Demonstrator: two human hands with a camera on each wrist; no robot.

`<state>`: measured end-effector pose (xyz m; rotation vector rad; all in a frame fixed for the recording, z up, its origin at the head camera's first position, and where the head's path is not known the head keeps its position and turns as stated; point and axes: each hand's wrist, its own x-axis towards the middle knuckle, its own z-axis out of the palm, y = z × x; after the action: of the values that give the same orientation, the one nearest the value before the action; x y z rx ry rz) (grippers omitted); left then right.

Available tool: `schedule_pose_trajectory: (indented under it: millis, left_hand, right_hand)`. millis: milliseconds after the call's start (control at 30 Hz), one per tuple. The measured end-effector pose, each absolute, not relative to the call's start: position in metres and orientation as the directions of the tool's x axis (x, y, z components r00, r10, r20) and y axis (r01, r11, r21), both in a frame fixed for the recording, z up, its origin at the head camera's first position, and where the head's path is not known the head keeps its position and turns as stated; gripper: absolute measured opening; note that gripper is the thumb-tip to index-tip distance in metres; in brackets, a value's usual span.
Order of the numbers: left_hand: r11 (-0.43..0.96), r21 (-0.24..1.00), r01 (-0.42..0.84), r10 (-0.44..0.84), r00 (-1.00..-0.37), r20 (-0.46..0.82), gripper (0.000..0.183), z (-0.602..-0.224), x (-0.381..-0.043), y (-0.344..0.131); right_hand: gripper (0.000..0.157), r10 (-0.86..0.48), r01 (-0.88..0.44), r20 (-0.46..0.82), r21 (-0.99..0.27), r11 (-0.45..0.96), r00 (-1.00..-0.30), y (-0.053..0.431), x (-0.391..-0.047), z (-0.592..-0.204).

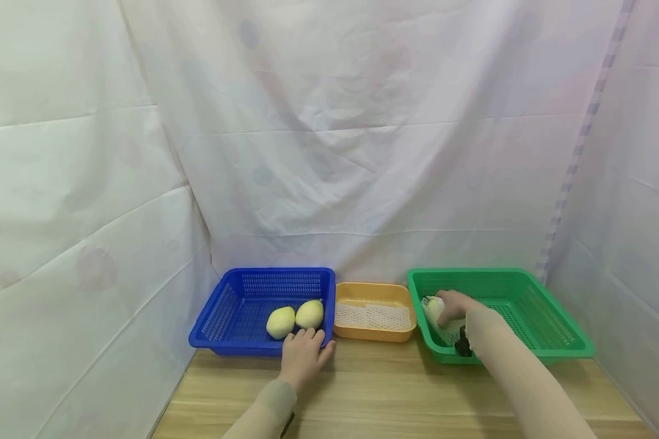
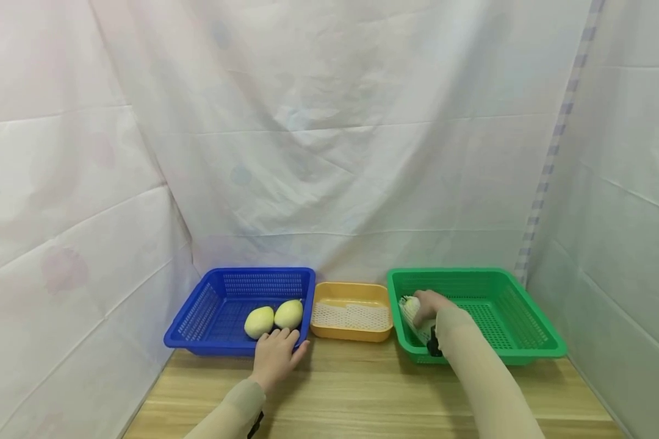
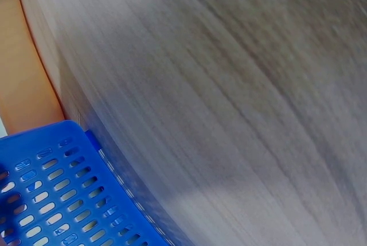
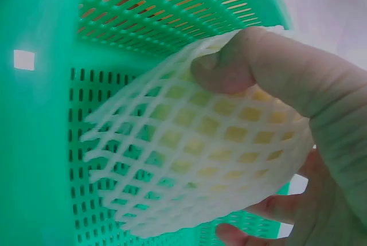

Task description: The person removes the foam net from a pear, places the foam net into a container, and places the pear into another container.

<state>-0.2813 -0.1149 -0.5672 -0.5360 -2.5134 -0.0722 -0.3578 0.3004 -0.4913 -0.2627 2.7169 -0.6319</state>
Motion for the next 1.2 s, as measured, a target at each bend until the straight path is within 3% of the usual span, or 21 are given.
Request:
schedule_pose_trajectory:
  millis: [567, 1200]
  left_hand:
    - [0.923, -0.040, 0.383, 0.344, -0.773, 0.533, 0.037, -0.568, -0.281, -0.116]
    - [0.919, -0.026, 0.394, 0.342, -0.760, 0.553, 0.035, -0.571, -0.283, -0.116]
  right_hand:
    - [0.081, -0.202, -0.204, 0.035, -0.297, 0.933, -0.979, 0.299, -0.353, -0.485]
    - [0.084, -0.198, -0.234, 0.192, -0.192, 0.953, -0.961, 0.306, -0.336, -0.479]
